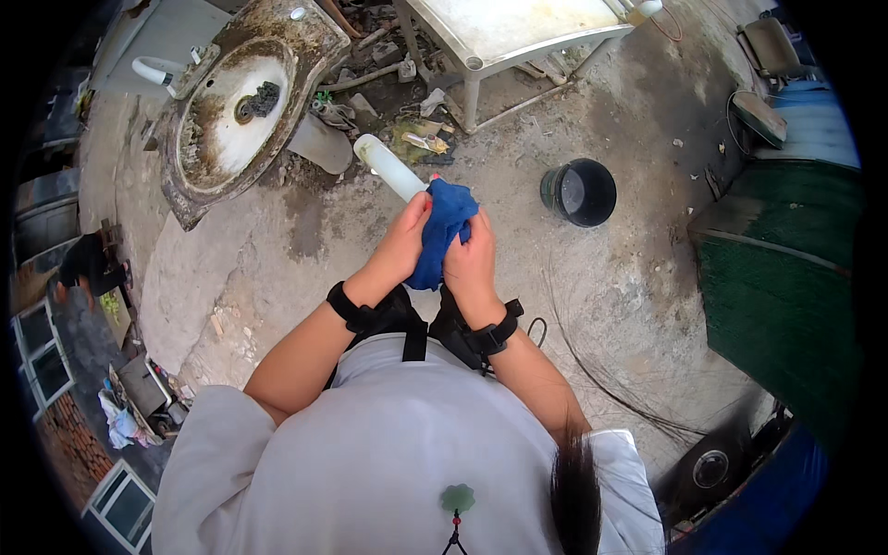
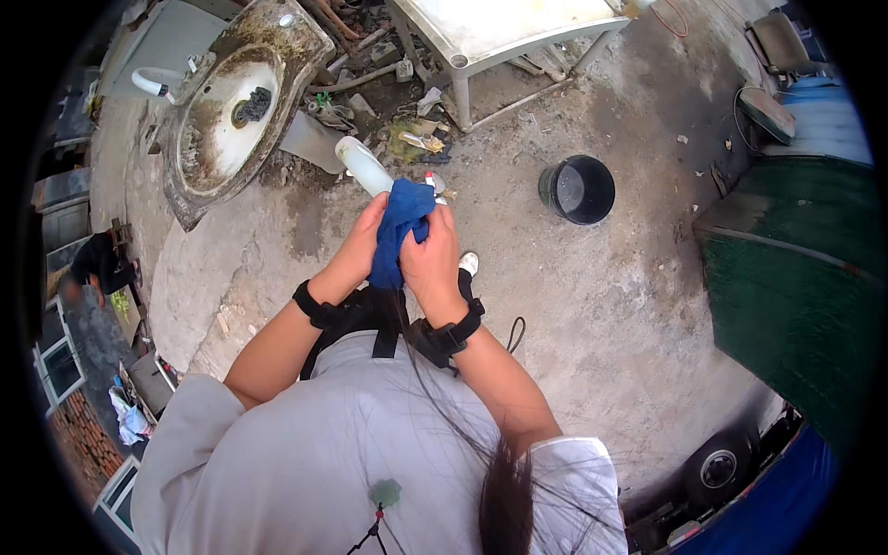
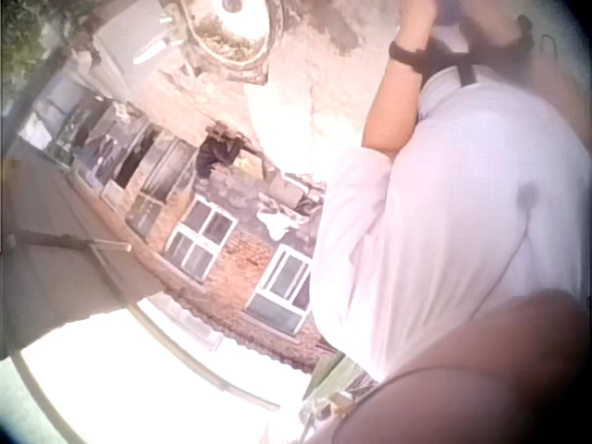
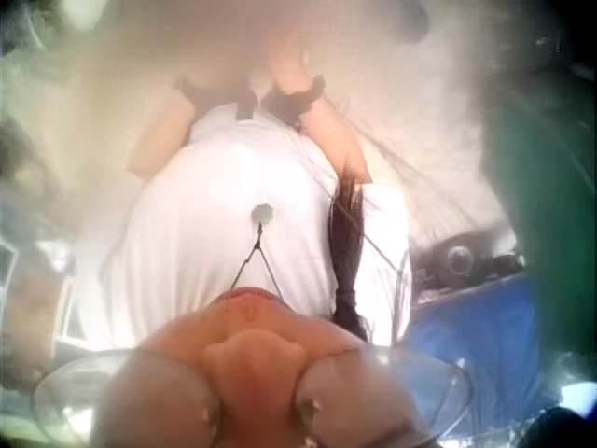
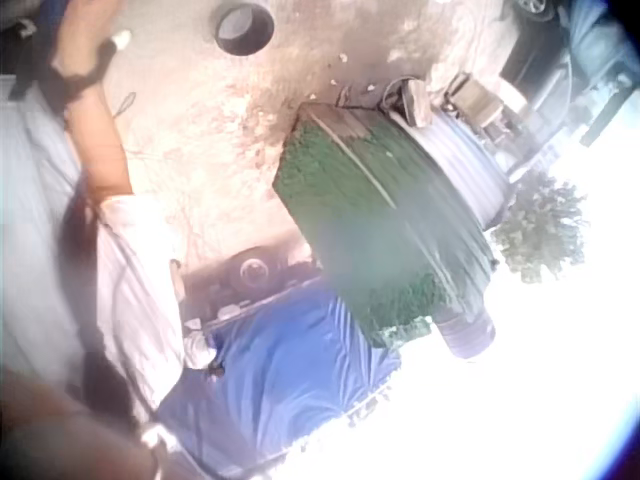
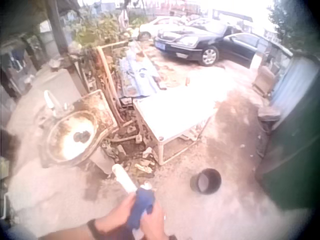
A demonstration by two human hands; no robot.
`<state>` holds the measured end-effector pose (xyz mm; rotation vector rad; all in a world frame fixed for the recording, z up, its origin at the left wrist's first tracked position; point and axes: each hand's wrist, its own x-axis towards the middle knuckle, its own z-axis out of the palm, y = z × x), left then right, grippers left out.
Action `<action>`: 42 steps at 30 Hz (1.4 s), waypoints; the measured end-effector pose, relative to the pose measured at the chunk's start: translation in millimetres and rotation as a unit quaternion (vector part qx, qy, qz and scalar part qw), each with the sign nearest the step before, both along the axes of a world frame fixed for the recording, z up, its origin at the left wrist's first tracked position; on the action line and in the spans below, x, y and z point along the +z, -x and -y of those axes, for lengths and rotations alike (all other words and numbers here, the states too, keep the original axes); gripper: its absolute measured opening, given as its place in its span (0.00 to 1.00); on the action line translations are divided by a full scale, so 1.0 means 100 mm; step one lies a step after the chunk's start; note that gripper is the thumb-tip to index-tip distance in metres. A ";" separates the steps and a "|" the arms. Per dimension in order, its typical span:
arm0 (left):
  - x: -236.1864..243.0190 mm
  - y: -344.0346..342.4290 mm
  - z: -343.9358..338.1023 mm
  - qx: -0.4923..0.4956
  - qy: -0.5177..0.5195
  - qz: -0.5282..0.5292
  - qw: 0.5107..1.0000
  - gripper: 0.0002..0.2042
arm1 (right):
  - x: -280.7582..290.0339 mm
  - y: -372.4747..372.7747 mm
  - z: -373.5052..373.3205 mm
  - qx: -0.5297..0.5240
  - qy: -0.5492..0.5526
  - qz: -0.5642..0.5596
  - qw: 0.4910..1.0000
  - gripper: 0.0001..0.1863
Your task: The person rinses a blue cloth in a sink and then uses it to wipe down the exterior surfaces of a spray bottle and a large pump bottle. They then wipe the top surface of a white cart and conclude by wiping a green wall.
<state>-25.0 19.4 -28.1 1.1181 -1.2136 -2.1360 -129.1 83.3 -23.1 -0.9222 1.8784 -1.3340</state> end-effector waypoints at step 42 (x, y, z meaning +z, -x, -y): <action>1.12 -0.81 1.28 -0.199 0.440 0.110 0.869 0.32 | 1.43 0.06 1.64 0.005 0.215 -0.189 0.958 0.08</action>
